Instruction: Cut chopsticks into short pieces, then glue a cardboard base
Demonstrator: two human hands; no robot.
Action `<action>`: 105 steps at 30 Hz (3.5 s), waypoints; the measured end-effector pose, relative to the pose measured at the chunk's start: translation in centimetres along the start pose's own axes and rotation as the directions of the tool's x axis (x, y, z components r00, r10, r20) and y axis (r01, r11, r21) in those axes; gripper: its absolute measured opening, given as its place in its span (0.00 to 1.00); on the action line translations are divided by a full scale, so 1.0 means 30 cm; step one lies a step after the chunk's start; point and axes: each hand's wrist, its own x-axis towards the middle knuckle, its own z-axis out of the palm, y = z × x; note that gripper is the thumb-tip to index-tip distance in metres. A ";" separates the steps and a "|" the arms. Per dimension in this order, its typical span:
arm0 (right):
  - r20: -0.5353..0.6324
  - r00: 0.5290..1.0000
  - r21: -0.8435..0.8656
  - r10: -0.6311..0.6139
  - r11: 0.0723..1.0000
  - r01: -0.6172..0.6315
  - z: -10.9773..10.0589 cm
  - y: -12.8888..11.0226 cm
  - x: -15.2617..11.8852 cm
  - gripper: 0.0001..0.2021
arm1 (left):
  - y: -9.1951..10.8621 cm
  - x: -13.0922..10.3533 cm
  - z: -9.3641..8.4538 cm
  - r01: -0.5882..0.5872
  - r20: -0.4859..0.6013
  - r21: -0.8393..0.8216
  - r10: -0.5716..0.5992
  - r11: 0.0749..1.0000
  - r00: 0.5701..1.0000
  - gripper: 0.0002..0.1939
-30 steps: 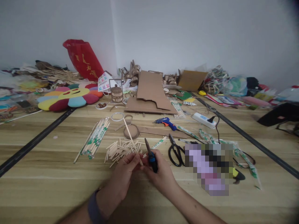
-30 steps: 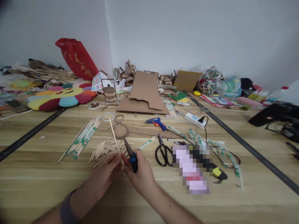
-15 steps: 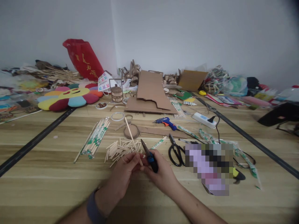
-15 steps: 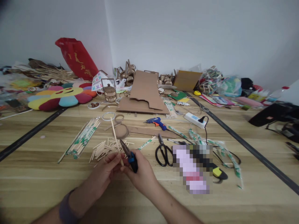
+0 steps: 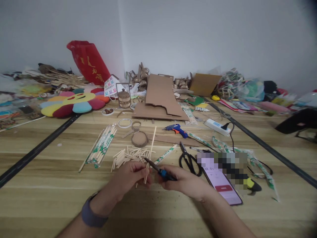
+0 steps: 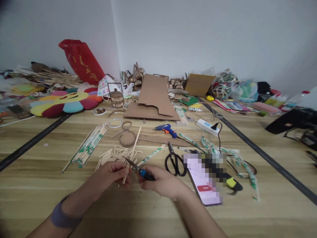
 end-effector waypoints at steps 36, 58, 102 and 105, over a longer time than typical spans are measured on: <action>0.143 0.990 -0.126 -0.018 0.991 0.036 0.013 -0.002 0.005 0.08 | -0.034 0.013 0.012 0.005 0.145 0.079 -0.016 0.997 0.989 0.20; -0.055 0.991 -0.312 -0.121 0.945 0.098 0.067 0.013 0.018 0.13 | -0.031 0.017 -0.004 -0.011 0.061 0.205 -0.002 0.979 0.998 0.14; -0.207 0.948 -0.278 -0.242 0.943 0.180 0.039 0.031 0.029 0.01 | 0.006 0.011 -0.008 -0.219 -0.218 0.230 0.270 0.948 0.938 0.17; -0.350 0.821 -0.455 -0.451 0.848 0.272 0.033 0.040 0.033 0.02 | -0.005 0.011 -0.005 -0.119 -0.134 0.460 0.201 0.880 0.970 0.17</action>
